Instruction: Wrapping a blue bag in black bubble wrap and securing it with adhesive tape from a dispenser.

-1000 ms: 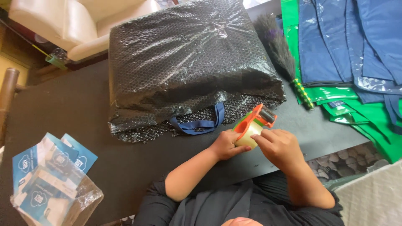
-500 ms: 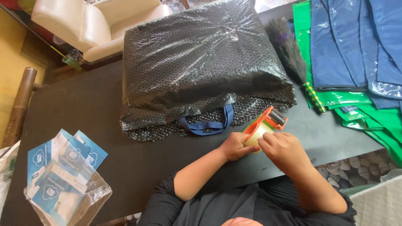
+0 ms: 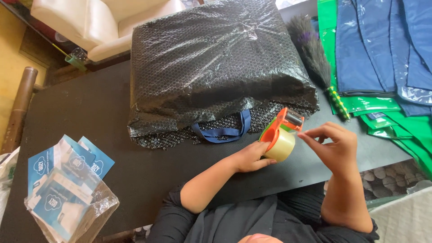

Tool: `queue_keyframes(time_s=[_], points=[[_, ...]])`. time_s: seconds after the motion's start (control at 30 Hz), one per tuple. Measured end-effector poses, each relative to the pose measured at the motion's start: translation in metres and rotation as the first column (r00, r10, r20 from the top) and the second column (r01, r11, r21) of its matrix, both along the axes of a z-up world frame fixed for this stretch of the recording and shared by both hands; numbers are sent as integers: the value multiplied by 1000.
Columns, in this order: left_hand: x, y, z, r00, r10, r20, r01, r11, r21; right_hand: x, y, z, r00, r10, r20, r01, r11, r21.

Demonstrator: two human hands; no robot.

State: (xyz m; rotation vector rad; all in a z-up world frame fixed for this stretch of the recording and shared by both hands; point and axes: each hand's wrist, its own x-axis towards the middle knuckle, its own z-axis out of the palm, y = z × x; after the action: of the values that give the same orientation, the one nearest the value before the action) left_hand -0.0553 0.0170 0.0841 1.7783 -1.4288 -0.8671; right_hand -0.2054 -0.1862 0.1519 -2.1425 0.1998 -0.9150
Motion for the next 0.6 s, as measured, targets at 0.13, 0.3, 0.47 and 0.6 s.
queue_keyframes(time_s=[0.13, 0.3, 0.47, 0.6], points=[[-5, -2, -6, 995, 85, -51, -91, 988, -128, 3, 4, -2, 997, 71, -10, -71, 997, -29], [-17, -12, -43, 954, 286, 93, -244, 915, -320, 6, 14, -12, 993, 54, 107, -28, 972, -234], [-10, -16, -65, 937, 329, 120, -282, 912, -296, 4, 34, -1, 981, 149, 122, -65, 853, -517], [-7, -19, -78, 924, 366, 109, -316, 893, -319, 4, 36, -16, 984, 160, 80, -56, 704, -708]])
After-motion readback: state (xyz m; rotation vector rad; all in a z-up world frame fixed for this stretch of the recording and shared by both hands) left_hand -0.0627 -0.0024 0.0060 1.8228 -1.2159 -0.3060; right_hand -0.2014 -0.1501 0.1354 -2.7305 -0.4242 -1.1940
